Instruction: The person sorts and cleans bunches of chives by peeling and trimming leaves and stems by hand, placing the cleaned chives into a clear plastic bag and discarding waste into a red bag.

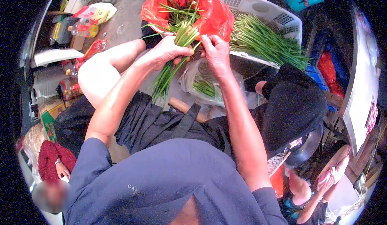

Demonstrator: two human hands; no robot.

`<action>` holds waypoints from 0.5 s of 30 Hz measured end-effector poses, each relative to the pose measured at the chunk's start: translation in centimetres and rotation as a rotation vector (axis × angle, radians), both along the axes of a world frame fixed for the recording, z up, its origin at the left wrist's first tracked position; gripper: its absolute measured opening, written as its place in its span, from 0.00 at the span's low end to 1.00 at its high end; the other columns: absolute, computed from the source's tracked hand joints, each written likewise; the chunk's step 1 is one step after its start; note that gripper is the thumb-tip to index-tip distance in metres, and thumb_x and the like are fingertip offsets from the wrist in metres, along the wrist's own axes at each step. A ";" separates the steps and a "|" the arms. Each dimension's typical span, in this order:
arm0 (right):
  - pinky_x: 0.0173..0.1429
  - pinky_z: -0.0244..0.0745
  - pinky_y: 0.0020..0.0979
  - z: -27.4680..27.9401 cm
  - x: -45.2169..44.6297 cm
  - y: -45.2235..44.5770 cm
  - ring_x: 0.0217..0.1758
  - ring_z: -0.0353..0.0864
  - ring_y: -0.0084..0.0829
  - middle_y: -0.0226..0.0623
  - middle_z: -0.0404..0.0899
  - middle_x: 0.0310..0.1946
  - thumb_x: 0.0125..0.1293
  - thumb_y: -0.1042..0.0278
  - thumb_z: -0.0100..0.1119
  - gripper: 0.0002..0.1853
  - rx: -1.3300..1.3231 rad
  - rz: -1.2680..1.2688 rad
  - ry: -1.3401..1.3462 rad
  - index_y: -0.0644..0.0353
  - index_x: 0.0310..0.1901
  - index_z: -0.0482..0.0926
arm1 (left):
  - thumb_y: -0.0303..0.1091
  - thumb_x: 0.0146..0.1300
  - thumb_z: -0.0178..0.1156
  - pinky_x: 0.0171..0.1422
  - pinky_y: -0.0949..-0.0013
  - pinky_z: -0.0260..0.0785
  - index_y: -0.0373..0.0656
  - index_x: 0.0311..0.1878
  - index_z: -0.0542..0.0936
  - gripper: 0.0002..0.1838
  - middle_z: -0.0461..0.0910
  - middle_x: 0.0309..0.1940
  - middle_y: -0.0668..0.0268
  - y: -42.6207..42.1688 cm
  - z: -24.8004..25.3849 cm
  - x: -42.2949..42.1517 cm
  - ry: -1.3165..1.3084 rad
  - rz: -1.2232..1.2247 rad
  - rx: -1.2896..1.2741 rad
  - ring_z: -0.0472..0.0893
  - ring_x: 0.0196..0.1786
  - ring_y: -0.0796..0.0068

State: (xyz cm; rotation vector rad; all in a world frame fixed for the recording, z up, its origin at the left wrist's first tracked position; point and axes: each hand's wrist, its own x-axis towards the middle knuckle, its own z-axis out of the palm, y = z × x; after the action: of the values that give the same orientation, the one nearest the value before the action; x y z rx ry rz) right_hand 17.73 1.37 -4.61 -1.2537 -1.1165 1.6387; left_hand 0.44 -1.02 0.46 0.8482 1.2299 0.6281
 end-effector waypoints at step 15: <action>0.26 0.72 0.23 -1.0 0.4 0.6 0.20 0.73 0.18 0.31 0.77 0.23 0.69 0.64 0.53 0.12 -0.025 -0.159 0.000 0.64 0.31 0.77 | 0.34 0.54 0.62 0.20 0.78 0.59 0.42 0.31 0.80 0.06 0.78 0.19 0.70 0.2 0.3 -0.2 0.099 -0.036 0.080 0.69 0.15 0.84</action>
State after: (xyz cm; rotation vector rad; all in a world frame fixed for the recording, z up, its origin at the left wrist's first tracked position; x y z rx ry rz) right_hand 18.18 2.02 -5.58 -1.3243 -0.9729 1.5377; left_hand 0.25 -0.81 0.79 0.9762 1.2823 0.6160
